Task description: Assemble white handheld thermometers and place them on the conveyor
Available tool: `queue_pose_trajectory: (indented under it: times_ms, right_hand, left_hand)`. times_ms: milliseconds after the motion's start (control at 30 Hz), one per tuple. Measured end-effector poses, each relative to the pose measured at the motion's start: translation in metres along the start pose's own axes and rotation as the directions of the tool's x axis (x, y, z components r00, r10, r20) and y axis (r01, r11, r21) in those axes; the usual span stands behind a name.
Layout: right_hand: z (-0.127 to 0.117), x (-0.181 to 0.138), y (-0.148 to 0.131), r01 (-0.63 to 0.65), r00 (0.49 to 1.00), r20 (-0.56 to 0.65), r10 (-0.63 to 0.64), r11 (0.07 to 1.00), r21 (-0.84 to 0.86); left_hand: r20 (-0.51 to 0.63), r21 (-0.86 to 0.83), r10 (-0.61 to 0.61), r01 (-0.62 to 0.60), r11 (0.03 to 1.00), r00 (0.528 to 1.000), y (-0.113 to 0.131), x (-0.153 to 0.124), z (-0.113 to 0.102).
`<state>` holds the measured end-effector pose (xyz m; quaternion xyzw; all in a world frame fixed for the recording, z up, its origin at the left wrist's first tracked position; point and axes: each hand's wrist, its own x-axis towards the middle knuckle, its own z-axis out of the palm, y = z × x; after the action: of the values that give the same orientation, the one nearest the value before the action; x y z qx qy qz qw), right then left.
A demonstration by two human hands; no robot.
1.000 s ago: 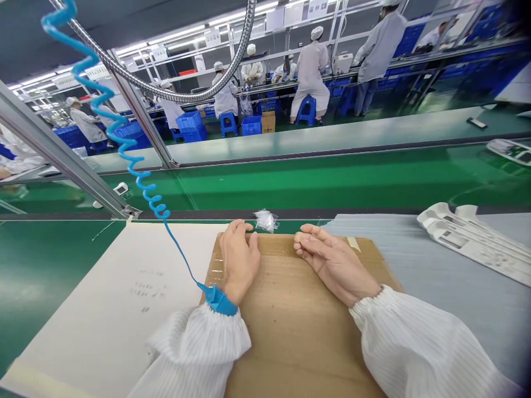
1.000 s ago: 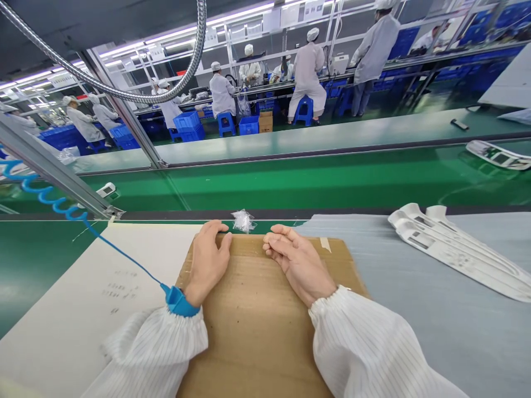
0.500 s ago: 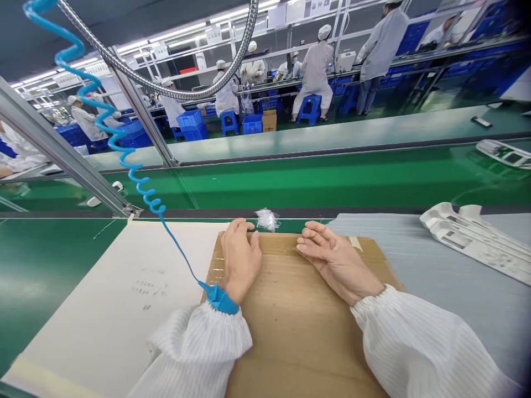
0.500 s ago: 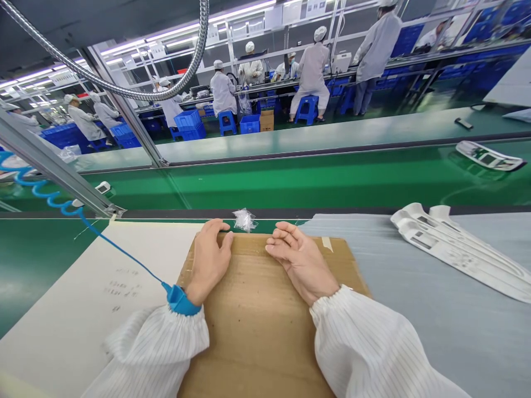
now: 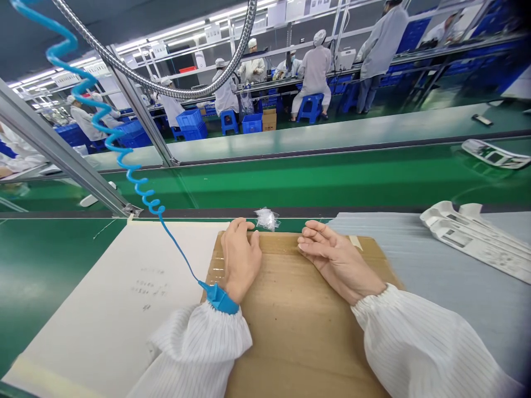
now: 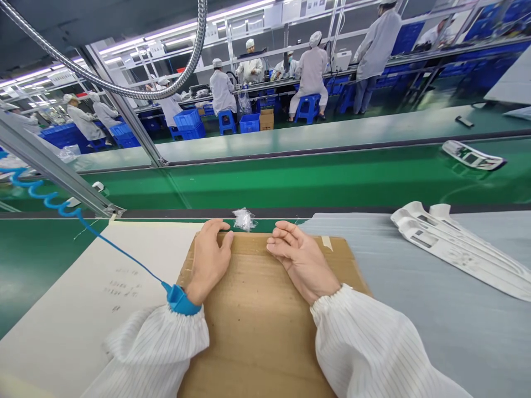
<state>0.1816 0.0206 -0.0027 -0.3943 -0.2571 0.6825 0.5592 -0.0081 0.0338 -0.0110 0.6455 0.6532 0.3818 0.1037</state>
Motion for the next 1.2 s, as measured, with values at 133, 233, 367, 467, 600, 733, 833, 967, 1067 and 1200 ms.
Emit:
queue_pose_trajectory:
  times_ms: [133,233,367,467,600,733,833,967,1067,1200]
  right_hand:
    - [0.0003,0.0011,-0.0005,-0.014,1.0,-0.016,0.014,1.0,0.005]
    - [0.0009,0.0009,-0.001,-0.02,1.0,-0.019,0.02,1.0,-0.007]
    - [0.001,-0.0005,-0.002,-0.02,1.0,-0.005,0.02,1.0,-0.012]
    - [0.0009,-0.0009,-0.0025,-0.027,1.0,0.009,0.027,1.0,-0.009]
    - [0.0006,-0.0002,-0.0021,-0.033,0.999,0.018,0.034,0.999,-0.012]
    - [-0.0005,0.0004,0.0,-0.007,1.0,0.017,0.007,1.0,-0.021]
    - [-0.0013,0.0006,0.0019,0.001,1.0,0.015,-0.001,1.0,-0.027]
    - [-0.0014,0.0007,0.0029,-0.017,1.0,0.0,0.017,0.999,-0.035]
    - [-0.0009,0.0003,0.0025,-0.018,1.0,0.007,0.019,0.999,-0.05]
    - [0.0002,-0.0005,0.0017,-0.016,1.0,0.012,0.016,0.999,-0.039]
  left_hand:
    - [-0.013,-0.014,0.012,-0.012,1.0,1.0,0.0001,-0.0005,0.0001]
    - [-0.021,-0.02,0.018,-0.018,1.0,1.0,-0.0001,-0.0007,0.0002]
    - [-0.024,-0.019,0.024,-0.024,1.0,0.999,-0.0008,-0.0007,0.0003]
    - [-0.024,-0.02,0.034,-0.034,0.999,0.999,-0.0018,-0.0005,0.0006]
    - [-0.023,-0.018,0.047,-0.047,0.999,0.999,-0.0027,-0.0005,0.001]
    - [-0.027,-0.022,0.04,-0.041,0.999,0.999,-0.0021,-0.0004,0.0006]
    - [-0.02,-0.017,0.041,-0.041,0.999,0.999,-0.0013,-0.0002,-0.0002]
    - [-0.021,-0.016,0.036,-0.036,0.999,0.999,-0.0007,0.0,-0.0007]
    - [-0.025,-0.02,0.033,-0.033,0.999,0.999,-0.0006,-0.0001,-0.0007]
    - [-0.025,-0.022,0.035,-0.035,0.999,0.999,-0.0008,-0.0004,-0.0002]
